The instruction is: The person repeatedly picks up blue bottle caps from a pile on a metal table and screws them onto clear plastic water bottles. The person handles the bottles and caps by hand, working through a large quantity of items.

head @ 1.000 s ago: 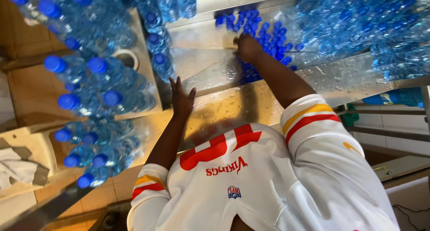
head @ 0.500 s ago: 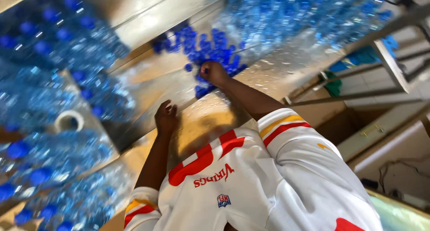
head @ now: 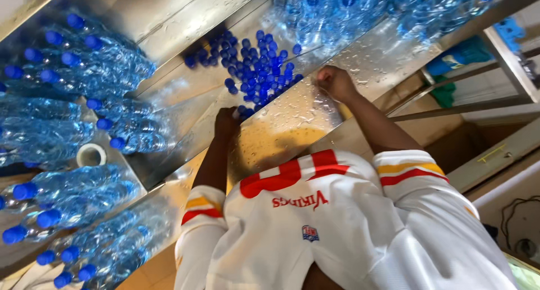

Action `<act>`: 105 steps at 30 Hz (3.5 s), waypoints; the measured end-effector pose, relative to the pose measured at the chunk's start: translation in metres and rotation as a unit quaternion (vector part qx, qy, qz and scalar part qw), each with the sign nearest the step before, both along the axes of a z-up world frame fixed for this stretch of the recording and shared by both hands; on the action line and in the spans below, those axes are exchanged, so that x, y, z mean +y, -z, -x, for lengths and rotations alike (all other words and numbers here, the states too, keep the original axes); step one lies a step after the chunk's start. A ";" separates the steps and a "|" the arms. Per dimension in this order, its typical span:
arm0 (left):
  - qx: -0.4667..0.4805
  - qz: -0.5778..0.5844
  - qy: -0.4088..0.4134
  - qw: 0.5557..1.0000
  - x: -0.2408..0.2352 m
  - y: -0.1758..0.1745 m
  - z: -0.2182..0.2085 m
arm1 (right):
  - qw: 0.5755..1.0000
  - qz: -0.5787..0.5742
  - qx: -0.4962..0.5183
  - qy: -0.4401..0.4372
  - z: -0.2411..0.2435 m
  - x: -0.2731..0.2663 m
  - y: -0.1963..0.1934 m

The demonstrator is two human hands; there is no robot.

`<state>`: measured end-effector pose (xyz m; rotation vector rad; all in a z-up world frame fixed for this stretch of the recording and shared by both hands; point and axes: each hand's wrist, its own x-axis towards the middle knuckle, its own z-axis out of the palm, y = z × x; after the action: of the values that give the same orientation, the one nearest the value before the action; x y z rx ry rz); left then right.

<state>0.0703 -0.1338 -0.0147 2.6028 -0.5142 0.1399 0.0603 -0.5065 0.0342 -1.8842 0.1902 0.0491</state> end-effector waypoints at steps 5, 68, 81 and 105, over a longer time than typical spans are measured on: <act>0.232 0.007 -0.080 0.969 -0.021 0.002 -0.013 | 0.977 0.186 0.100 -0.031 0.019 -0.011 0.009; 0.298 0.626 -0.359 0.625 0.032 -0.081 0.090 | 0.940 -0.210 0.115 -0.244 0.003 0.131 -0.061; 0.232 0.410 -0.439 0.765 0.117 -0.059 0.114 | 0.934 -0.112 0.187 -0.282 0.002 0.212 -0.046; 0.427 0.586 -0.393 0.566 0.161 -0.064 0.142 | 0.668 0.280 -0.544 -0.424 -0.002 0.255 -0.061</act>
<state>-0.0720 0.0274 0.0492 1.0760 0.8721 -0.3783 0.0620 -0.2517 0.0956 -2.0946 -1.6771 -0.5600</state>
